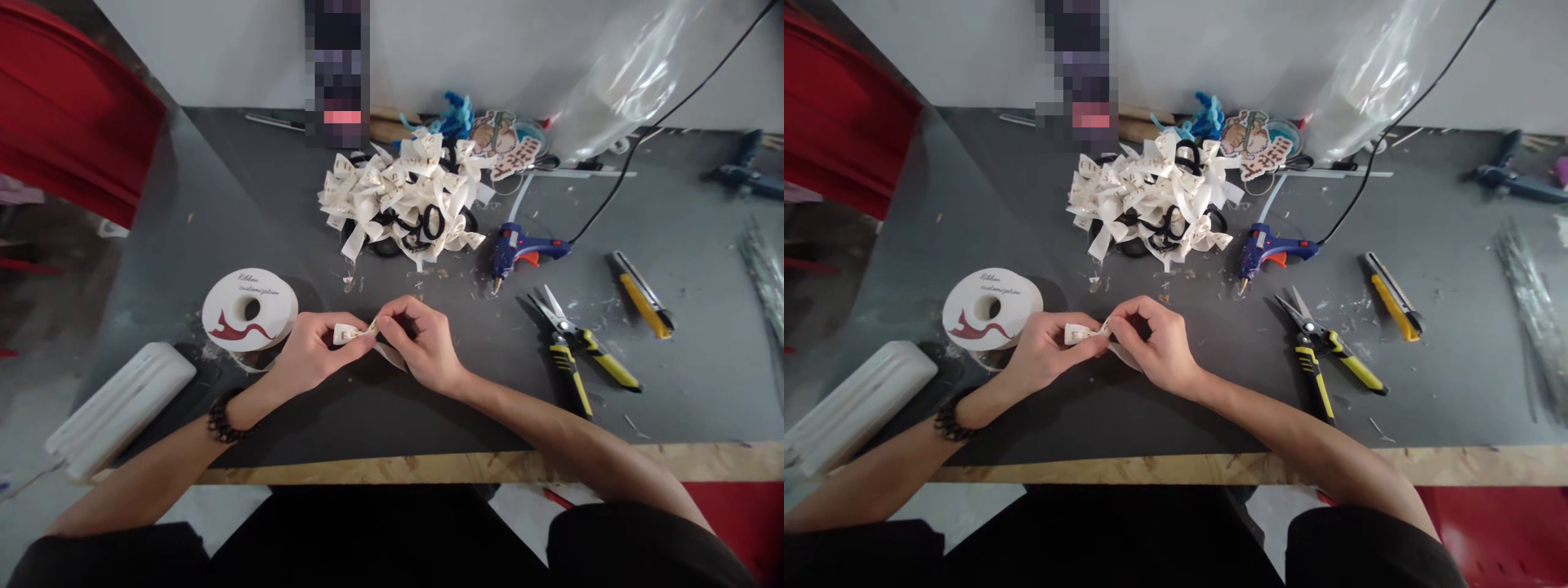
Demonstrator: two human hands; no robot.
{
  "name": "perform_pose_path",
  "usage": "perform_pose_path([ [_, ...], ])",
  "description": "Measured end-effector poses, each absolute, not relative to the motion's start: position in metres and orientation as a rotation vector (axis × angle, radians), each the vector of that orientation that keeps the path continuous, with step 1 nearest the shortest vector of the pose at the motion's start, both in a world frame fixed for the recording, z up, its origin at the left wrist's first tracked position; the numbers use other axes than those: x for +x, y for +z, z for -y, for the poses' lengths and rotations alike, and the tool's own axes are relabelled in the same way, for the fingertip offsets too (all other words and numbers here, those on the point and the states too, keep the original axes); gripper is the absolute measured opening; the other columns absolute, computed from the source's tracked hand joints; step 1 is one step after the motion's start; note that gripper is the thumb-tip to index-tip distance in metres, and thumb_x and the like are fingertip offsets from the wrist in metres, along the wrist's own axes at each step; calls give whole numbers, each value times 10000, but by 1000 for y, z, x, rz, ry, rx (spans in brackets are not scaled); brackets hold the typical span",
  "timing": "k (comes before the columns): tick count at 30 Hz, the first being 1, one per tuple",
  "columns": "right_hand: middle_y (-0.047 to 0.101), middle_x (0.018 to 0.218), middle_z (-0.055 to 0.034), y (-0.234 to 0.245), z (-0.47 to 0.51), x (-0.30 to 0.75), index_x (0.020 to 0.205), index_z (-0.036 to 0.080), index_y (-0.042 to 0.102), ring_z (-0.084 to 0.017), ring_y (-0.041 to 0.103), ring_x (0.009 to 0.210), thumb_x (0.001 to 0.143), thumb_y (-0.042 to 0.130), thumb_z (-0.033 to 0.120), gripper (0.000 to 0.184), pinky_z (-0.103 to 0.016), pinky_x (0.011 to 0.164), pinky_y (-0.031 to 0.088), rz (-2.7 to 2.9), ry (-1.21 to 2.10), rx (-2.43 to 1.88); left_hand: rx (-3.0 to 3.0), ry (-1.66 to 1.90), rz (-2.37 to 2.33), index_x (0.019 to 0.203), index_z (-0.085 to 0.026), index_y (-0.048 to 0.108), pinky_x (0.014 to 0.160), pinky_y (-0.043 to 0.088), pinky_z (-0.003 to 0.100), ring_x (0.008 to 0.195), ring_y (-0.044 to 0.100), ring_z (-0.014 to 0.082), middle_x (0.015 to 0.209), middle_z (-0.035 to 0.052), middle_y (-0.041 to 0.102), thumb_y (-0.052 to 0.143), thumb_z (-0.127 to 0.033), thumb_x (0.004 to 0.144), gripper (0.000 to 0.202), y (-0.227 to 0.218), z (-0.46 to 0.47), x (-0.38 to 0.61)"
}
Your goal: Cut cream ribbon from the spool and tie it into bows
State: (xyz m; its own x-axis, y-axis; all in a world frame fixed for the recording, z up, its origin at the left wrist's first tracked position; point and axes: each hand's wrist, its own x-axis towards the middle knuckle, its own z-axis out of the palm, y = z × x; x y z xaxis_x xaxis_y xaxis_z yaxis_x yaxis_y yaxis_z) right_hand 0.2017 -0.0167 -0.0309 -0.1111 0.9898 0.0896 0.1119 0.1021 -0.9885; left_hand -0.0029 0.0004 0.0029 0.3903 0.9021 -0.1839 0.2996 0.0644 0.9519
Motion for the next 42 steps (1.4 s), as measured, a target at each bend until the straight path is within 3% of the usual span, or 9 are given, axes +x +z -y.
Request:
perform_pose_path([
  [11,752,909,-16,-39,18,200,975,218,718,-136,687,788,1033,669,377,176,-280,739,554,1288,1216,-1197,1435,615,-1119,750,-159,756,515,380,195,552,529,85,611,-10,655,769,-350,908,248,1,-3,1],
  [16,773,931,-19,-40,13,201,990,223,739,-135,703,795,1028,686,403,191,-276,749,568,1269,1235,-1148,1423,668,-1126,786,-173,777,591,479,216,636,653,121,705,20,742,779,-368,925,239,-4,0,-1],
  [18,791,1010,-29,-40,11,204,1102,234,755,-147,734,863,1027,690,405,197,-287,798,588,1286,1263,-1073,1411,712,-1153,848,-179,795,621,513,225,676,694,138,747,30,771,794,-370,919,203,-5,0,-3],
  [22,802,1148,-30,-36,10,207,1404,284,672,-158,752,948,1016,711,336,394,-306,853,608,1437,1262,-920,1443,707,-1150,859,-169,787,583,492,223,641,666,128,730,28,753,791,-356,921,197,-5,0,-5],
  [29,832,1106,-32,-34,14,203,1295,276,741,-175,792,924,964,779,303,334,-331,847,647,1324,1298,-938,1350,759,-1052,881,-175,779,650,535,250,692,690,141,774,34,756,741,-386,974,233,-8,-2,-5],
  [35,836,1157,-31,-33,15,203,1253,270,768,-187,808,1030,992,735,244,265,-360,968,647,1306,1303,-976,1308,798,-1019,879,-185,780,673,542,263,702,690,142,775,31,749,725,-384,993,236,-12,-1,-7],
  [42,842,1044,-23,-32,16,202,1159,273,805,-175,785,882,975,743,282,194,-324,786,625,1403,1140,-1100,1472,760,-1111,914,-172,772,642,512,246,714,673,138,797,33,748,724,-374,984,220,-7,1,-4],
])
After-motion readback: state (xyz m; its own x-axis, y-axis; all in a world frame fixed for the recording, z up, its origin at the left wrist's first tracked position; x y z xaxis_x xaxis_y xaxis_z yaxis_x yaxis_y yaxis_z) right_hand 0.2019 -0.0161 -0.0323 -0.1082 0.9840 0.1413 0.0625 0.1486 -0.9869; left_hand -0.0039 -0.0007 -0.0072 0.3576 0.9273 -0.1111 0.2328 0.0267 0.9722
